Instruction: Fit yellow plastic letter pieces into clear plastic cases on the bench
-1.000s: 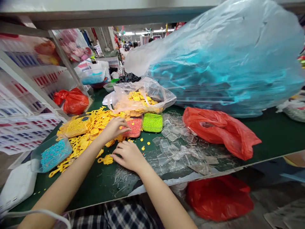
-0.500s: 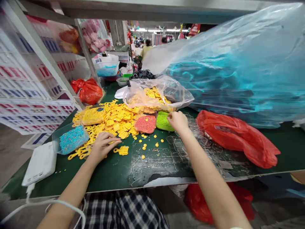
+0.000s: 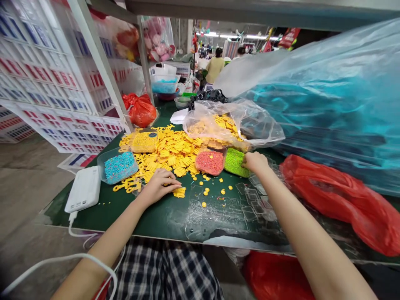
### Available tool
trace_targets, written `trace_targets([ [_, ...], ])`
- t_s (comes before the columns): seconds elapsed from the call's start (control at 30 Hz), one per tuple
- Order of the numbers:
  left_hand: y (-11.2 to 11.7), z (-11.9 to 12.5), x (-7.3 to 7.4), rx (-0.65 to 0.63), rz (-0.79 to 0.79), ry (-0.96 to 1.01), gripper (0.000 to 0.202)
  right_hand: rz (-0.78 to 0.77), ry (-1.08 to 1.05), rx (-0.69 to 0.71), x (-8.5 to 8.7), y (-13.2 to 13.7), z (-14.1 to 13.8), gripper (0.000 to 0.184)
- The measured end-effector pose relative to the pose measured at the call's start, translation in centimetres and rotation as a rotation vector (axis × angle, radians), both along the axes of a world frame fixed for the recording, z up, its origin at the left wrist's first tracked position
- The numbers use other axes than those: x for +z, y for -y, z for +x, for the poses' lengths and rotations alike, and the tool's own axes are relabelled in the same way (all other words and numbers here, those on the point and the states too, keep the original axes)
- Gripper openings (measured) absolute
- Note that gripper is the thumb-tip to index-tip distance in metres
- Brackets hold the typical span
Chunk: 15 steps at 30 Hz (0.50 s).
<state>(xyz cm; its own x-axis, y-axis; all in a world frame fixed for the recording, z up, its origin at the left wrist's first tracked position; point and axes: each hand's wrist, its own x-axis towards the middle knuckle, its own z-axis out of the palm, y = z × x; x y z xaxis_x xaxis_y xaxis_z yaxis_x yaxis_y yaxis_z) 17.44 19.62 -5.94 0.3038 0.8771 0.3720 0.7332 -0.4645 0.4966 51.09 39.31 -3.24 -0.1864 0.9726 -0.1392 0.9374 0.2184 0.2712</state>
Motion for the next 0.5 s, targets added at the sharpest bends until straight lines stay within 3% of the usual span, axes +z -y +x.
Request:
trace_targets([
  [0.27, 0.4, 0.7, 0.4, -0.063, -0.182, -0.075, 0.017, 0.070, 0.028, 0.125, -0.6, 0.1, 1.1, 0.021],
  [0.5, 0.5, 1.0, 0.6, -0.053, -0.214, -0.126, 0.016, 0.159, 0.001, 0.254, 0.4, 1.5, 0.5, 0.018],
])
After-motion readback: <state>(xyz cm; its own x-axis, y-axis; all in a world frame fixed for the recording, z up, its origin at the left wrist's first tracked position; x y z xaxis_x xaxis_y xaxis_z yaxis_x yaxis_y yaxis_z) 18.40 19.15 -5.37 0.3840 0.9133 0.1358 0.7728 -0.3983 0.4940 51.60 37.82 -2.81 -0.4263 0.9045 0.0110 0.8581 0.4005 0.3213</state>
